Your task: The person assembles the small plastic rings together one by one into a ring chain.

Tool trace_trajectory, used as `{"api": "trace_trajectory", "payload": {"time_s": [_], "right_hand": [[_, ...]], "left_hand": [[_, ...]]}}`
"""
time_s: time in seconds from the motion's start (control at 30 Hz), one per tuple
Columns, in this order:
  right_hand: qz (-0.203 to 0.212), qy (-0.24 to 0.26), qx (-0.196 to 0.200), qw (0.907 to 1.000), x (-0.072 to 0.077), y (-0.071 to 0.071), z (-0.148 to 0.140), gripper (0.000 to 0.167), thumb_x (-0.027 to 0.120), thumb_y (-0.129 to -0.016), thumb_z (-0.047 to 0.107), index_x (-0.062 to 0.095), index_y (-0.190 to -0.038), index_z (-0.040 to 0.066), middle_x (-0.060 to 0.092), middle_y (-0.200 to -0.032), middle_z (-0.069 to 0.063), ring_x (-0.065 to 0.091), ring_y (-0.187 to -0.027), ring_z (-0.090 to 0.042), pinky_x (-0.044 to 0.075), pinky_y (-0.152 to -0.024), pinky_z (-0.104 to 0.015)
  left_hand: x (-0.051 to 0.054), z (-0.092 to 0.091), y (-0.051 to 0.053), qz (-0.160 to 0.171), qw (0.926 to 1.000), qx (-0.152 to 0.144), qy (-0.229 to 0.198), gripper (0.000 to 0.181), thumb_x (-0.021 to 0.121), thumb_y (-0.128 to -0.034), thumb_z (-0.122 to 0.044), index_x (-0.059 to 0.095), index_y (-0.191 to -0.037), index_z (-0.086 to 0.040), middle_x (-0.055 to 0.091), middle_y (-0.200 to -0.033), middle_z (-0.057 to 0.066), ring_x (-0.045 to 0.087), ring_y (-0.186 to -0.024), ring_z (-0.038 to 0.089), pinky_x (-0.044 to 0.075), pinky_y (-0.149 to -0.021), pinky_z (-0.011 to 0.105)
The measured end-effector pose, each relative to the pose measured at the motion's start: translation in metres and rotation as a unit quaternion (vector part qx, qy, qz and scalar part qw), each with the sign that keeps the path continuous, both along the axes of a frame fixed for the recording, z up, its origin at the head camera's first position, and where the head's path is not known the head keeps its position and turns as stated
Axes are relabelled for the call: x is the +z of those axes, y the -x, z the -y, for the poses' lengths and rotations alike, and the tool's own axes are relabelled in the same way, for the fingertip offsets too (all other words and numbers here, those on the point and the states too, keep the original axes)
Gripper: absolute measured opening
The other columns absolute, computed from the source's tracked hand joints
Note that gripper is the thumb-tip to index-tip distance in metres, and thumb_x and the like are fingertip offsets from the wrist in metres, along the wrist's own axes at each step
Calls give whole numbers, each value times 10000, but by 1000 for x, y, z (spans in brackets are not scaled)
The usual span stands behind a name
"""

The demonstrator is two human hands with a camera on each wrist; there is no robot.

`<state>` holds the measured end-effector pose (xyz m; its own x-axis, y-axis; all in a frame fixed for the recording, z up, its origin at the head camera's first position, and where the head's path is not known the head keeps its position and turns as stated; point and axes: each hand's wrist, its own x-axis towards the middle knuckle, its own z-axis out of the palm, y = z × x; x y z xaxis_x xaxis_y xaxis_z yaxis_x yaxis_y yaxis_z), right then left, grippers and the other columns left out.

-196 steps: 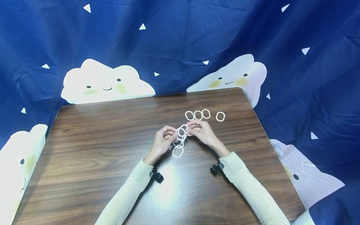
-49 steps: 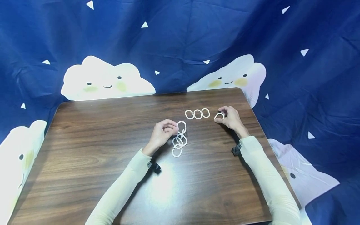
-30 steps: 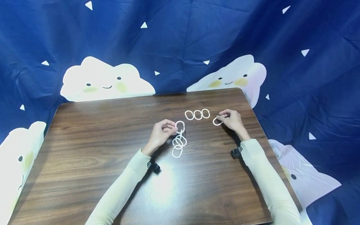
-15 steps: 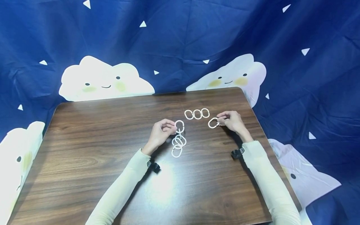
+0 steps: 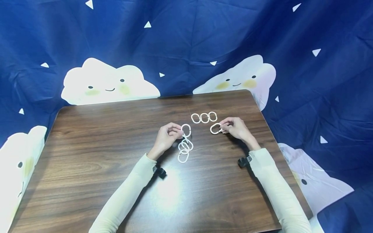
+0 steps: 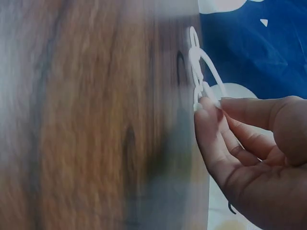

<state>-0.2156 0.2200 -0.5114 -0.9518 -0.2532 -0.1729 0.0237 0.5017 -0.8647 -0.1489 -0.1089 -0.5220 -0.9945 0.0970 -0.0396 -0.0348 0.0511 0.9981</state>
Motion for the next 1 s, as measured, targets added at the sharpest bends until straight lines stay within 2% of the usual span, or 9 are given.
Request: {"api": "trace_trajectory", "payload": {"time_s": [0.3, 0.53, 0.63, 0.83, 1.0], "right_hand": [[4, 570, 136, 9983, 6, -8, 23, 269, 675, -990, 16, 657, -1199, -152, 718, -1067, -338, 769, -801, -152, 681, -802, -366], [-180, 832, 183, 9962, 12, -13, 42, 277, 687, -1000, 66, 666, -1202, -122, 737, -1078, -349, 794, -838, -184, 679, -815, -365], [-262, 931, 194, 9951, 13, -15, 48, 263, 685, -1000, 62, 671, -1195, -114, 734, -1075, -357, 794, -837, -185, 679, -814, -352], [-192, 1143, 246, 9930, 15, -17, 59, 280, 681, -998, 44, 651, -1206, -141, 724, -1075, -375, 797, -847, -206, 676, -831, -380], [-105, 1223, 331, 9919, 16, -20, 67, 293, 678, -995, 30, 635, -1213, -162, 739, -1056, -347, 799, -885, -265, 674, -845, -391]], "left_hand": [[0, -2, -1, -5, 10000, 38, 84, 217, 751, -914, 14, 681, -1113, 65, 750, -978, 237, 727, -725, 39, 659, -755, 219], [0, -2, -2, 44, 10000, 17, 66, 217, 755, -915, 7, 683, -1113, 60, 753, -952, 172, 740, -733, 52, 668, -762, 243], [0, -2, -2, 46, 9999, 1, 118, 220, 760, -917, -7, 683, -1113, 58, 757, -955, 175, 749, -738, 77, 679, -776, 296], [2, -3, -2, 58, 9996, -35, 265, 243, 768, -923, -40, 686, -1132, 52, 760, -1006, 230, 774, -789, 174, 671, -837, 458], [1, -4, -3, 62, 9996, -13, 258, 226, 768, -921, -31, 692, -1121, 42, 754, -1016, 250, 783, -863, 344, 669, -848, 468]]}}
